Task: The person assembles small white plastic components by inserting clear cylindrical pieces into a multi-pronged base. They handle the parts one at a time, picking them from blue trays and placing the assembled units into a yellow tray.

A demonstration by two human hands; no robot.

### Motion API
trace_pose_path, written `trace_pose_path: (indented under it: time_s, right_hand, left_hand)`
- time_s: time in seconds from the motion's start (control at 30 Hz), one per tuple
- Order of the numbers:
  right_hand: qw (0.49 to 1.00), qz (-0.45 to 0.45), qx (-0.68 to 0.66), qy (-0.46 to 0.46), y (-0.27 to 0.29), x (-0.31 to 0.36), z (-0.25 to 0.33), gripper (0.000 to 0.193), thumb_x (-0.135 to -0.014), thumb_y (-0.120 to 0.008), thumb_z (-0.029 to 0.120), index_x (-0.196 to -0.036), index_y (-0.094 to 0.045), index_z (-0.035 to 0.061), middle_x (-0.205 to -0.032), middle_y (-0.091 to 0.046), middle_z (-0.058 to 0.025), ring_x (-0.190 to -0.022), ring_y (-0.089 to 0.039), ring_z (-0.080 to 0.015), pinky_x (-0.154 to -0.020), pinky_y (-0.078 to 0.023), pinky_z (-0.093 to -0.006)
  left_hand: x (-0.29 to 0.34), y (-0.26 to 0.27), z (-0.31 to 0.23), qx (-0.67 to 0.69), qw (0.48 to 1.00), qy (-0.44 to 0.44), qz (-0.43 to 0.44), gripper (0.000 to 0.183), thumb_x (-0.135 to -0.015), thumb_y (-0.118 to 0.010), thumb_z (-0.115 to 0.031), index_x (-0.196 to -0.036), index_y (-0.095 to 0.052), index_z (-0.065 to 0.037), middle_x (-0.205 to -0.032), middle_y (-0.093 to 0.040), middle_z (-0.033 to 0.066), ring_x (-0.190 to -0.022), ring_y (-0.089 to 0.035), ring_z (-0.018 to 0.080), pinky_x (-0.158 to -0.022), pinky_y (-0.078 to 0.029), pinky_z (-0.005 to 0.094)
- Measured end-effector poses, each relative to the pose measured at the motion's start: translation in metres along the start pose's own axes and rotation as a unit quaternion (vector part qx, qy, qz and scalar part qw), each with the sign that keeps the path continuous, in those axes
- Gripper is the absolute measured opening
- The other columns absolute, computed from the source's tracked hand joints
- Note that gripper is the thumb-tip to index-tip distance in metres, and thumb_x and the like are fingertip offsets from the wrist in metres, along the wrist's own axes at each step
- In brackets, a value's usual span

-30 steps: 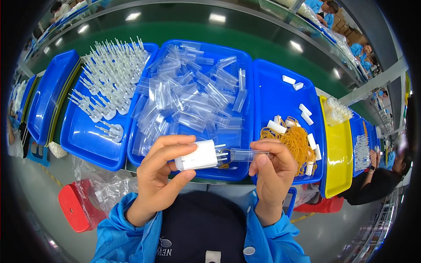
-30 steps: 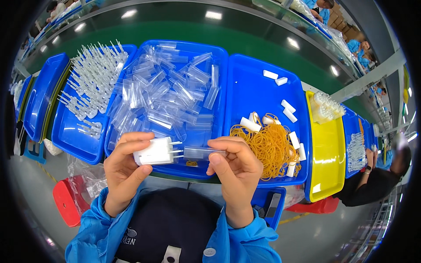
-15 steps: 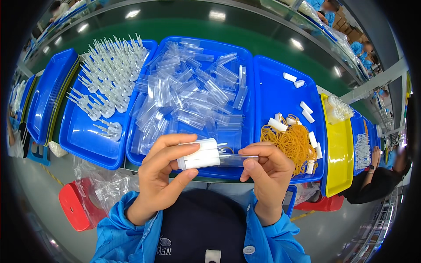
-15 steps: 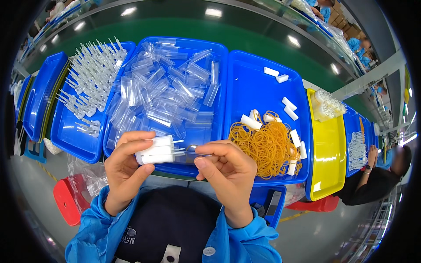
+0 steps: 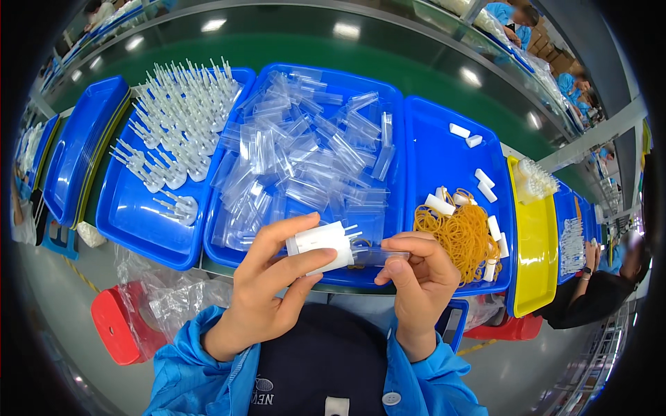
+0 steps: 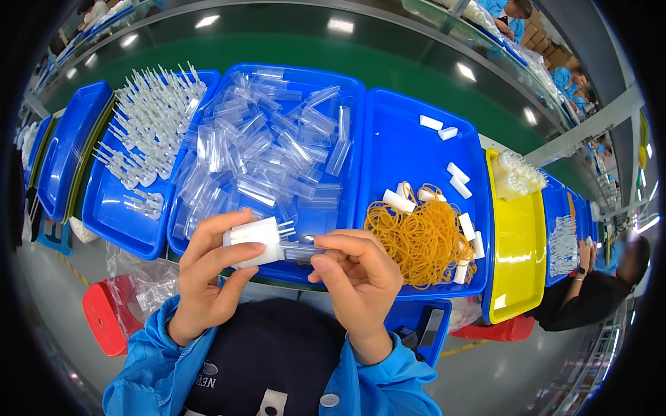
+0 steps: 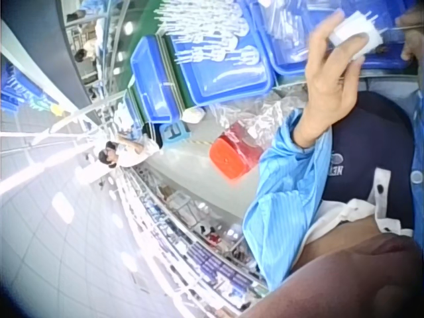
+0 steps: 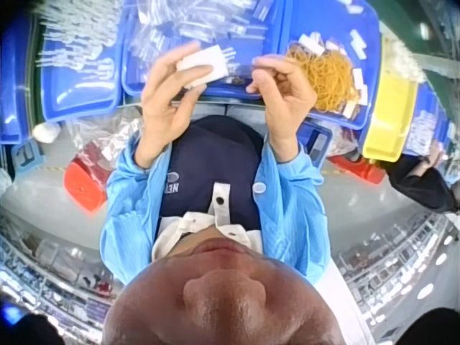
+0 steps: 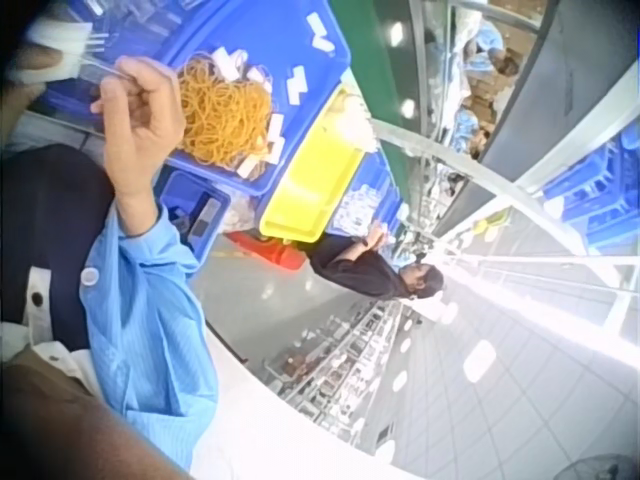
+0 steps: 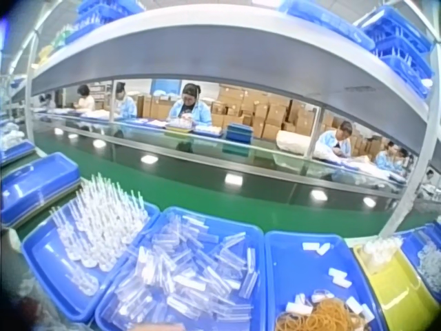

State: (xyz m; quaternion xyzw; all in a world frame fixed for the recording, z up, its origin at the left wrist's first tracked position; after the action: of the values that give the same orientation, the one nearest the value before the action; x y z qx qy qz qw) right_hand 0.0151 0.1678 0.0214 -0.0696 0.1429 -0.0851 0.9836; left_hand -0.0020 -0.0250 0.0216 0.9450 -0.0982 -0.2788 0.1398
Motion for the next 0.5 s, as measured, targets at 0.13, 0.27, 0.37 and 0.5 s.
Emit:
trace_pose_path:
  time_s: [0.13, 0.27, 0.37, 0.5]
  right_hand:
    - [0.997, 0.048, -0.012, -0.051, 0.005, -0.005, -0.001, 0.015, -0.084, -0.065, -0.005, -0.099, -0.064, -0.0083, -0.101, -0.062, -0.0155, -0.071, -0.063, -0.0124, -0.06, -0.055, -0.023]
    - [0.995, 0.027, -0.015, -0.1, 0.002, -0.007, -0.003, 0.025, -0.085, -0.064, 0.001, -0.109, -0.058, -0.0073, -0.102, -0.064, -0.0174, -0.069, -0.062, -0.0129, -0.059, -0.053, -0.0228]
    - [0.999, 0.003, 0.01, -0.033, -0.002, -0.001, -0.01, 0.049, -0.083, -0.07, 0.0, -0.125, -0.047, -0.0061, -0.112, -0.06, -0.0176, -0.087, -0.063, -0.0165, -0.07, -0.054, -0.027]
    - [0.96, 0.028, 0.25, 0.122, -0.02, 0.002, -0.003, 0.084, -0.071, -0.084, 0.016, -0.136, -0.036, -0.0042, -0.125, -0.049, -0.0204, -0.114, -0.053, -0.0255, -0.092, -0.047, -0.039]
  left_hand:
    - [0.001, 0.001, 0.002, 0.013, 1.0, 0.003, 0.012, 0.033, -0.077, -0.068, 0.008, -0.109, -0.07, -0.003, -0.128, -0.055, 0.0204, -0.108, -0.062, 0.0314, -0.086, -0.053, 0.0338]
    - [0.004, -0.003, 0.008, 0.054, 0.998, 0.017, 0.036, 0.035, -0.077, -0.069, 0.007, -0.111, -0.066, 0.002, -0.129, -0.054, 0.0251, -0.113, -0.06, 0.0356, -0.087, -0.053, 0.0373]
    - [0.009, -0.011, 0.007, 0.038, 0.999, 0.02, -0.006, 0.043, -0.076, -0.072, 0.006, -0.117, -0.06, 0.005, -0.129, -0.054, 0.0282, -0.117, -0.058, 0.0382, -0.088, -0.054, 0.0389]
    - [0.004, -0.019, 0.001, -0.084, 0.992, -0.073, -0.063, 0.057, -0.07, -0.081, 0.0, -0.122, -0.059, 0.004, -0.122, -0.062, 0.0256, -0.109, -0.065, 0.0355, -0.085, -0.056, 0.0369]
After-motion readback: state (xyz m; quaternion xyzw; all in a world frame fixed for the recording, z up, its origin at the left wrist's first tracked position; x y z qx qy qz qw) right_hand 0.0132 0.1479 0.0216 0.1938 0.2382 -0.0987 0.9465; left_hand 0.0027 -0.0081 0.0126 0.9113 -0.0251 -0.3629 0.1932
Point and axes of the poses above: each hand's wrist, its own x-axis away from the middle knuckle, its own y-axis out of the back of the hand, z = x × y, the point moved 2 cm from there along -x, towards the middle knuckle
